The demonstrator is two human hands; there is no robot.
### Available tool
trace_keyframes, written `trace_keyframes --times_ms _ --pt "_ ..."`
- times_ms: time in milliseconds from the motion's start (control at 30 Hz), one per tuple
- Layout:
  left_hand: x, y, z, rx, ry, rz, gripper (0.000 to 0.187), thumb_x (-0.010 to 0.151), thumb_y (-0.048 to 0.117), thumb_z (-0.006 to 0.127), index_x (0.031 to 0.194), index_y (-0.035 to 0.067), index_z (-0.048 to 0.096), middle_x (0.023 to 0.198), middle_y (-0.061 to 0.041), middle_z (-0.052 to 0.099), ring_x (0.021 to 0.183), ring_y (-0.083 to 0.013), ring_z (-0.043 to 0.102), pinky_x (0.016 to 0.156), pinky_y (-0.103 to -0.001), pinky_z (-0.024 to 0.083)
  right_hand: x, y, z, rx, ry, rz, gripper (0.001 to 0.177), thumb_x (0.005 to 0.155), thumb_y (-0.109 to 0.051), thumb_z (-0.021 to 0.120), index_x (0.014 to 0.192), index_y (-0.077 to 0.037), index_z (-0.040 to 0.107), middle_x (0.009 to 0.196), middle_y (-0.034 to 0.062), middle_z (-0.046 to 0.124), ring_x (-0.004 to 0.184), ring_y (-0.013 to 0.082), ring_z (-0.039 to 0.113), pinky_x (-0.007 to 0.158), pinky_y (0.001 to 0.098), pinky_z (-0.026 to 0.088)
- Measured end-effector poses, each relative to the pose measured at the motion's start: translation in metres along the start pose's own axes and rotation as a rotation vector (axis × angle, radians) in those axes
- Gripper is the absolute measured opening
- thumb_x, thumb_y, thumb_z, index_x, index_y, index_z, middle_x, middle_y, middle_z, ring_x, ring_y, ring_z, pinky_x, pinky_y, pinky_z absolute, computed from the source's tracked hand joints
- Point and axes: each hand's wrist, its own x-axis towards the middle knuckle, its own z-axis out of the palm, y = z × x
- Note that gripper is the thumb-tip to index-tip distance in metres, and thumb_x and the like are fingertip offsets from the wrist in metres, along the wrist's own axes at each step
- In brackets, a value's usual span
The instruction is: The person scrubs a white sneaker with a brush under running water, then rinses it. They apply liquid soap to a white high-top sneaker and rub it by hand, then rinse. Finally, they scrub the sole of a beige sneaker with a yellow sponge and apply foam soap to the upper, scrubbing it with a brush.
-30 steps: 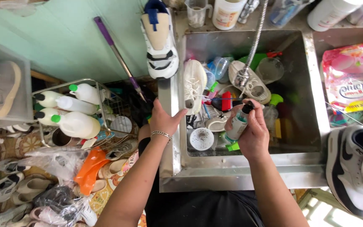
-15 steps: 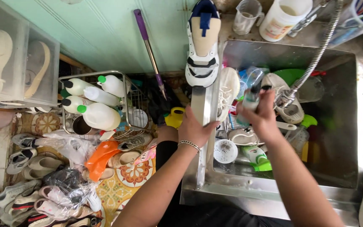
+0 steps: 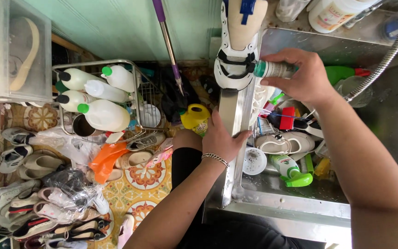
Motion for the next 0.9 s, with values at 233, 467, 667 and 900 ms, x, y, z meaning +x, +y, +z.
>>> trace_keyframes --times_ms 233,467,667,900 --pt "0.000 0.006 -0.006 0.057 -0.058 -0.029 0.147 0.083 0.082 0.097 0.185 0.000 0.030 0.165 -0.030 0.066 0.137 -0.0539 0.077 0.102 -0.068 0.067 0.016 0.005 -0.015 -0.139 -0.166 -0.107 0.057 0.099 -0.012 0.112 0.151 -0.005 0.091 0.140 0.0137 0.087 0.121 0.0255 0.080 0.087 0.0382 0.060" --pt "0.001 0.006 -0.005 0.061 -0.048 -0.026 0.144 0.084 0.081 0.097 0.184 0.001 0.032 0.162 -0.028 0.067 0.138 -0.0526 0.076 0.100 -0.069 0.069 0.021 -0.003 -0.013 -0.151 -0.208 -0.054 0.056 0.099 -0.011 0.111 0.151 -0.006 0.091 0.141 0.0143 0.086 0.121 0.0274 0.079 0.069 0.0380 0.065" --pt "0.000 0.009 -0.008 0.056 -0.077 -0.038 0.144 0.086 0.079 0.098 0.185 0.000 0.029 0.167 -0.027 0.066 0.143 -0.0506 0.074 0.104 -0.067 0.067 0.023 0.001 -0.014 -0.170 -0.213 -0.148 0.053 0.100 -0.009 0.110 0.150 -0.001 0.091 0.136 0.0171 0.087 0.116 0.0283 0.076 0.066 0.0376 0.068" --pt "0.001 0.010 -0.009 0.066 -0.081 -0.046 0.145 0.085 0.080 0.098 0.186 0.000 0.030 0.168 -0.026 0.065 0.145 -0.0499 0.073 0.106 -0.067 0.067 0.023 0.004 -0.018 -0.173 -0.223 -0.178 0.057 0.100 -0.006 0.110 0.153 0.001 0.090 0.138 0.0196 0.085 0.118 0.0297 0.080 0.069 0.0390 0.071"
